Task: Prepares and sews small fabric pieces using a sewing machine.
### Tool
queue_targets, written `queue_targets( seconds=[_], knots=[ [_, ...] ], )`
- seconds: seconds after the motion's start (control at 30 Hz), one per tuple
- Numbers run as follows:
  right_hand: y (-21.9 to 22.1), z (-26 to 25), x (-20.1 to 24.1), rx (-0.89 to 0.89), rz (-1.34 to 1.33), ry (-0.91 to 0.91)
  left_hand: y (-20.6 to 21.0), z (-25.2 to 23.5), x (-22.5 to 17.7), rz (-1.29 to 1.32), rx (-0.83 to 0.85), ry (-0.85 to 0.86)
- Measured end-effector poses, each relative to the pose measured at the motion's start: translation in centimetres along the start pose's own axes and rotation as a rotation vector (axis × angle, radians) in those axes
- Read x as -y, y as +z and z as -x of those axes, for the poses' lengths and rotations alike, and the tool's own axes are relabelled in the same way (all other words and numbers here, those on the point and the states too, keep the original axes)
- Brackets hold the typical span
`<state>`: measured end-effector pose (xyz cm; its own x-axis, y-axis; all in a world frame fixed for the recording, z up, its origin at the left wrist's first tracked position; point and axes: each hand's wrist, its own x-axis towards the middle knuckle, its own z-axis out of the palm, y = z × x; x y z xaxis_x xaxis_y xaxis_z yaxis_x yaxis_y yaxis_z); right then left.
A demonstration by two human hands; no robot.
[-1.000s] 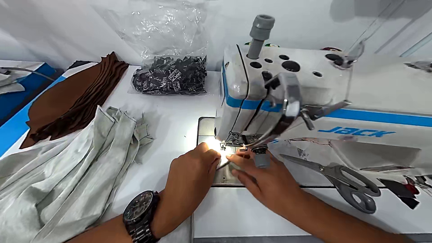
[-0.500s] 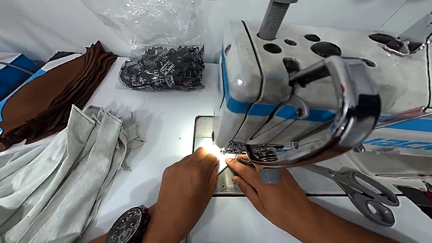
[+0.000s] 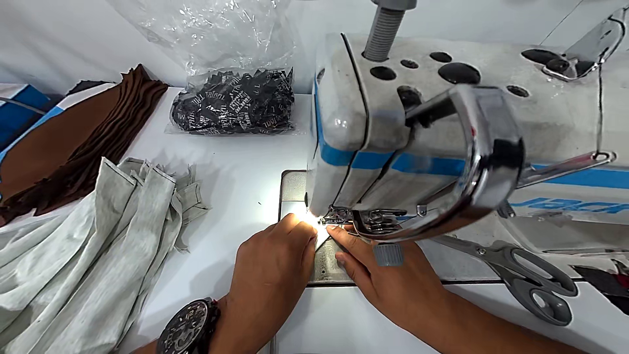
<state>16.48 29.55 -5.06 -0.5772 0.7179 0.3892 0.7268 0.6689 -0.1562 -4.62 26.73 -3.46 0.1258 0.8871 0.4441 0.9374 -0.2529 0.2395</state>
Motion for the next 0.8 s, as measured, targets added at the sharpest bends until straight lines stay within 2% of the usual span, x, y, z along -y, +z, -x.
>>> queue_targets(
  seconds=[0.47,0.57,0.67,0.8],
  knots=[
    [-0.2,-0.9,-0.2,0.093,0.035,0.059,-0.3,-1.7,0.4,-0.002,-0.010,-0.013],
    [-2.7,-0.8,-1.8,-0.041,-0.016,0.038,-0.4,-2.1,0.2,0.008,-0.006,-0.037],
    [-7.1,3.4,-5.0,-0.092,-0.002,0.220,-0.5,-2.2,0.1,0.038,0.033,-0.085],
    [-9.5,13.0,-8.4,-0.122,0.125,0.461,-1.0,-2.4,0.0,0.104,0.102,-0.165]
  ],
)
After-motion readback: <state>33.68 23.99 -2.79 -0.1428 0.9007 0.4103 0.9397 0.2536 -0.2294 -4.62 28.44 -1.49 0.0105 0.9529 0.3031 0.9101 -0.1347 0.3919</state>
